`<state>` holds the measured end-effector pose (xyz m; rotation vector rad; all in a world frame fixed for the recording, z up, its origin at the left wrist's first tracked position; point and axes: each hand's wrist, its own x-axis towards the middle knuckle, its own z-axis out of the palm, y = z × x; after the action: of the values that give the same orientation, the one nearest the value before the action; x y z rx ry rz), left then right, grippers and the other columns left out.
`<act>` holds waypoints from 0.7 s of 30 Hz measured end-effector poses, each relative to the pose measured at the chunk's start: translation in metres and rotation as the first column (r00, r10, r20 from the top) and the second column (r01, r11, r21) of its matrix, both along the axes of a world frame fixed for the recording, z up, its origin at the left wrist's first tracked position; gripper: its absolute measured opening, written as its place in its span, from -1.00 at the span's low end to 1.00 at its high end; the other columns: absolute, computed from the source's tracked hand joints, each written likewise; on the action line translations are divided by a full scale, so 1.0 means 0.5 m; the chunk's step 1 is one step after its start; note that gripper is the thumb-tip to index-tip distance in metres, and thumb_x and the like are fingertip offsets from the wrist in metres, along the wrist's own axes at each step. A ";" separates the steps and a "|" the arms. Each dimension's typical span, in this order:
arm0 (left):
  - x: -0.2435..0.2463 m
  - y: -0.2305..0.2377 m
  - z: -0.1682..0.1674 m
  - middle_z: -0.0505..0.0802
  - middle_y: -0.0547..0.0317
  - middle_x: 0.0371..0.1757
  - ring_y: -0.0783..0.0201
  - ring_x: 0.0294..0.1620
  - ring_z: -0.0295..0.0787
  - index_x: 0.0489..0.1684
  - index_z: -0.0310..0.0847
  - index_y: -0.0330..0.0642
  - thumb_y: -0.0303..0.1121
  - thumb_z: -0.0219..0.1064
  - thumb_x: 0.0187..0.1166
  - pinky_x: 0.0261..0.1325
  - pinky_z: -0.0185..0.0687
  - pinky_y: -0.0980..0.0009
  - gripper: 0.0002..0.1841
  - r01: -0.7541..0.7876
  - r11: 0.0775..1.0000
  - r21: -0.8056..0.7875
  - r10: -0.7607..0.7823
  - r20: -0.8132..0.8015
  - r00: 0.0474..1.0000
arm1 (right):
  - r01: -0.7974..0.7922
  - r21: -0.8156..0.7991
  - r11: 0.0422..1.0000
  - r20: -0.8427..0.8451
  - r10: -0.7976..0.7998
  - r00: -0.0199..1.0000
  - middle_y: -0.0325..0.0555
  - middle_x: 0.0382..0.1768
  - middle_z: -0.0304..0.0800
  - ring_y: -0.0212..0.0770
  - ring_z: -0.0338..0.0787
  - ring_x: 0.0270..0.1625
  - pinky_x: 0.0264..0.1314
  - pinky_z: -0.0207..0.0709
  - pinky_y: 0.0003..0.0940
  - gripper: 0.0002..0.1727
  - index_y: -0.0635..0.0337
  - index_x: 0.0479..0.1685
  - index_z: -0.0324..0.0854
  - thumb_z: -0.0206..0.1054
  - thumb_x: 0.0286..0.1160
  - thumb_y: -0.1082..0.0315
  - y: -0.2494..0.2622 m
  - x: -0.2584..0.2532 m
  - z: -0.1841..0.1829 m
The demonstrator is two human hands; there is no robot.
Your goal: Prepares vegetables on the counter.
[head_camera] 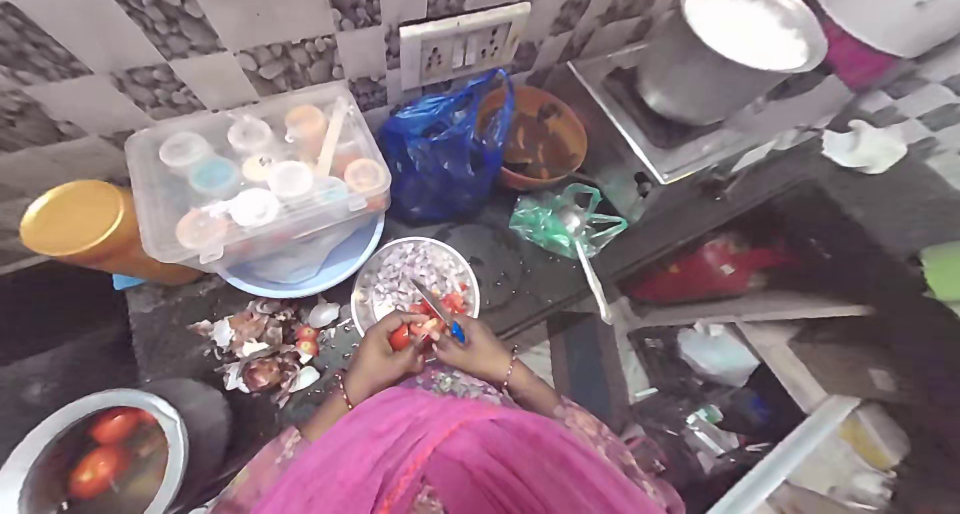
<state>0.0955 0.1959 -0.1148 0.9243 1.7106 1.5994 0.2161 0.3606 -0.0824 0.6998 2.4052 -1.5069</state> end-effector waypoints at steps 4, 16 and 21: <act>0.000 -0.002 -0.005 0.82 0.08 0.01 0.60 -0.06 0.73 0.08 0.73 -0.43 -0.37 0.42 0.43 0.10 0.65 0.65 -0.66 -0.012 1.000 -0.026 0.009 -0.101 0.995 | -0.011 -0.005 1.000 0.026 0.011 1.000 -0.03 -0.31 0.65 -0.22 0.62 -0.27 -0.11 0.54 -0.20 -0.50 0.38 -0.01 0.60 0.23 0.67 -0.01 -0.007 -0.005 -0.004; 0.008 0.005 -0.014 0.83 0.01 -0.03 0.49 -0.08 0.75 0.01 0.76 -0.39 -0.38 0.37 0.42 0.08 0.66 0.58 -0.70 -0.056 0.994 -0.090 0.040 -0.172 0.984 | -0.021 -0.021 1.000 0.059 0.022 0.998 0.02 -0.30 0.66 -0.17 0.65 -0.24 -0.06 0.54 -0.16 -0.49 0.39 0.04 0.62 -0.03 0.84 0.07 -0.026 -0.012 0.000; 0.007 0.008 -0.023 0.85 -0.04 -0.02 0.41 -0.05 0.77 -0.03 0.77 -0.39 -0.36 0.36 0.44 0.11 0.68 0.51 -0.72 -0.080 0.994 -0.071 0.059 -0.260 0.964 | -0.013 -0.085 0.996 0.018 0.014 1.000 -0.10 -0.41 0.57 -0.27 0.56 -0.34 -0.15 0.49 -0.24 -0.52 0.38 -0.09 0.64 -0.03 0.84 0.12 -0.023 -0.015 -0.016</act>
<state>0.0992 0.1999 -0.1265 1.0811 1.9893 1.4934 0.2088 0.3489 -0.0902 0.6748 2.3128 -1.5798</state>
